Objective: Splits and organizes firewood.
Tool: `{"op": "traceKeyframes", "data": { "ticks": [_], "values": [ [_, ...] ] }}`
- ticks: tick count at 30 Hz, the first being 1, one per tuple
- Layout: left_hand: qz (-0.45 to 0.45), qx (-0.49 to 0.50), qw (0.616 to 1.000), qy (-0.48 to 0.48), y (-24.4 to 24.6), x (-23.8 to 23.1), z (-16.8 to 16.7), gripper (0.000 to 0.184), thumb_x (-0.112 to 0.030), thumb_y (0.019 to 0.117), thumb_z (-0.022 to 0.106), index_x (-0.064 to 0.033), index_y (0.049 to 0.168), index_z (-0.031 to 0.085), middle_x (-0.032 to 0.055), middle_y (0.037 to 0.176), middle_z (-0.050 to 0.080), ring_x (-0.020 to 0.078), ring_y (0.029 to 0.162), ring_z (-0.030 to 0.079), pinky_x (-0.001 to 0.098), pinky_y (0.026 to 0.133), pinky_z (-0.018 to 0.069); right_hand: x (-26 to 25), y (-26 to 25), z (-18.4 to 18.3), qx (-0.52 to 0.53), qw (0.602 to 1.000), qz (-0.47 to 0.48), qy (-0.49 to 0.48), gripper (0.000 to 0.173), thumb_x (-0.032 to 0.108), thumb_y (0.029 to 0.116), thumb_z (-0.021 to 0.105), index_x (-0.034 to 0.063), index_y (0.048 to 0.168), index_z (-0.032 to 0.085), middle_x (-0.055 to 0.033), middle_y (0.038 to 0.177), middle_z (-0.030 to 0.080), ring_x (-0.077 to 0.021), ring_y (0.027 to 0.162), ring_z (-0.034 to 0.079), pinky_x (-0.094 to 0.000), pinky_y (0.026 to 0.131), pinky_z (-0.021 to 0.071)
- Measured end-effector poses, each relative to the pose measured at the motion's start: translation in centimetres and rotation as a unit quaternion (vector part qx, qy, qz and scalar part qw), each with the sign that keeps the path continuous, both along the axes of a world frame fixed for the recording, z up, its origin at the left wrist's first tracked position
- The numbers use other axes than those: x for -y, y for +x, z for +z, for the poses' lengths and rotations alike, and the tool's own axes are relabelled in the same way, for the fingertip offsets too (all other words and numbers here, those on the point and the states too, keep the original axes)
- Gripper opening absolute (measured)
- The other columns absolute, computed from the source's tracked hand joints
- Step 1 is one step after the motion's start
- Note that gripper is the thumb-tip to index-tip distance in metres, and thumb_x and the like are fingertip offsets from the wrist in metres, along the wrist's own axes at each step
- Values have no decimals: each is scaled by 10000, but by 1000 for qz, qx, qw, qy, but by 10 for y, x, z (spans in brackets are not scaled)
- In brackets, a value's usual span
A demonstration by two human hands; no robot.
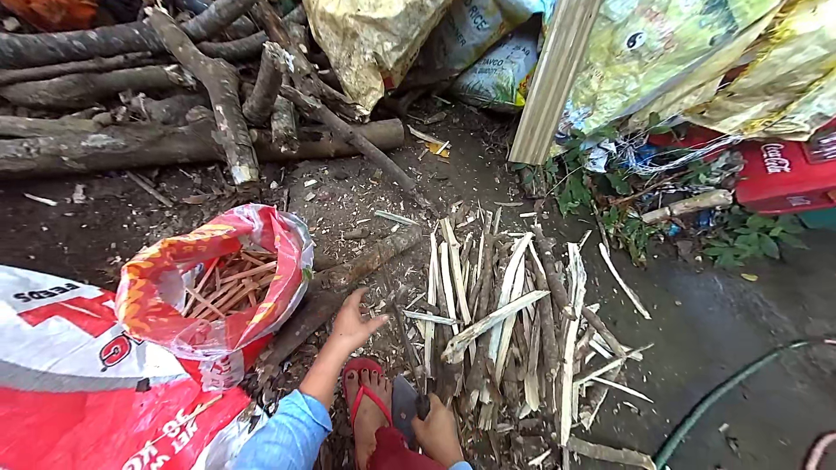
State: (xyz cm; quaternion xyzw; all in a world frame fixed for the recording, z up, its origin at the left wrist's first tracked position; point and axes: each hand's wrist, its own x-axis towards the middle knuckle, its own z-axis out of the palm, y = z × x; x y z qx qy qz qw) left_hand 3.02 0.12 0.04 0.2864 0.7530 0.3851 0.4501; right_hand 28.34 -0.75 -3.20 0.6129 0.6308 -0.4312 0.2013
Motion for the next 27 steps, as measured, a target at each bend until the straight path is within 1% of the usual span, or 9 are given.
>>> {"op": "traceKeyframes", "data": {
  "ticks": [2, 4, 9, 11, 13, 15, 22, 25, 27],
  "values": [
    [-13, -11, 1000, -6, 10, -8, 2, 764, -242, 919, 794, -11, 1533, 402, 256, 1473, 499, 347, 1248, 612, 449, 1017, 542, 6, -3, -6, 28, 999, 16, -13, 499, 243, 921, 718, 9, 1344, 596, -234, 1143, 721, -390, 1104, 699, -585, 970, 529],
    [-34, -50, 998, -26, 15, -12, 4, 563, -248, 997, 700, 4, 1459, 502, 241, 1457, 533, 328, 1303, 579, 442, 1085, 490, 10, -6, -10, 46, 998, 26, -19, 508, 254, 936, 703, 23, 1373, 582, -228, 1164, 721, -386, 1126, 697, -581, 979, 530],
    [-51, -121, 991, -37, 16, -6, 3, 323, -157, 1055, 586, 34, 1312, 633, 249, 1386, 602, 334, 1307, 589, 441, 1131, 443, 10, -2, -20, 4, 999, 12, -40, 490, 218, 918, 726, -6, 1335, 600, -238, 1156, 715, -381, 1114, 694, -567, 988, 523],
    [-34, -120, 992, -26, 13, 2, -1, 303, -134, 1051, 588, 31, 1298, 647, 241, 1377, 616, 326, 1305, 596, 434, 1136, 440, 11, 4, -24, -88, 992, -47, -75, 417, 116, 887, 750, -63, 1241, 622, -238, 1042, 699, -339, 953, 696, -519, 902, 547],
    [-21, -117, 993, -13, 9, 11, -8, 295, -123, 1046, 591, 30, 1291, 651, 230, 1362, 631, 318, 1289, 609, 434, 1130, 447, 15, 9, -28, -169, 973, -109, -110, 304, 39, 861, 736, -59, 1120, 610, -136, 838, 656, -200, 693, 650, -393, 705, 570],
    [-18, -114, 993, -4, 8, 17, -12, 299, -115, 1042, 593, 41, 1292, 644, 236, 1354, 632, 318, 1289, 605, 434, 1134, 442, 19, 11, -30, -202, 963, -134, -117, 277, 13, 842, 732, -56, 1077, 603, -96, 770, 635, -152, 621, 618, -350, 650, 558],
    [31, -143, 989, 34, 9, 24, -20, 206, -10, 963, 658, 65, 1150, 705, 238, 1222, 682, 302, 1168, 656, 413, 1051, 500, 22, 21, -14, -165, 980, -101, -45, 425, 76, 813, 784, -72, 1189, 651, -222, 971, 704, -310, 889, 692, -509, 858, 549],
    [8, -84, 996, -16, -3, 31, -20, 286, -50, 964, 681, 35, 1238, 679, 223, 1307, 646, 284, 1217, 630, 412, 1074, 484, 18, 30, -8, -154, 983, -97, -33, 423, 66, 807, 786, -83, 1178, 650, -228, 955, 699, -322, 887, 686, -517, 856, 542],
    [23, 16, 999, -30, -11, 36, -23, 335, -58, 974, 677, 40, 1292, 634, 206, 1277, 654, 238, 1096, 677, 391, 992, 542, 16, 34, -5, -139, 986, -87, -36, 409, 75, 818, 781, -85, 1169, 646, -229, 949, 690, -324, 883, 673, -520, 851, 534]
  ]
}}
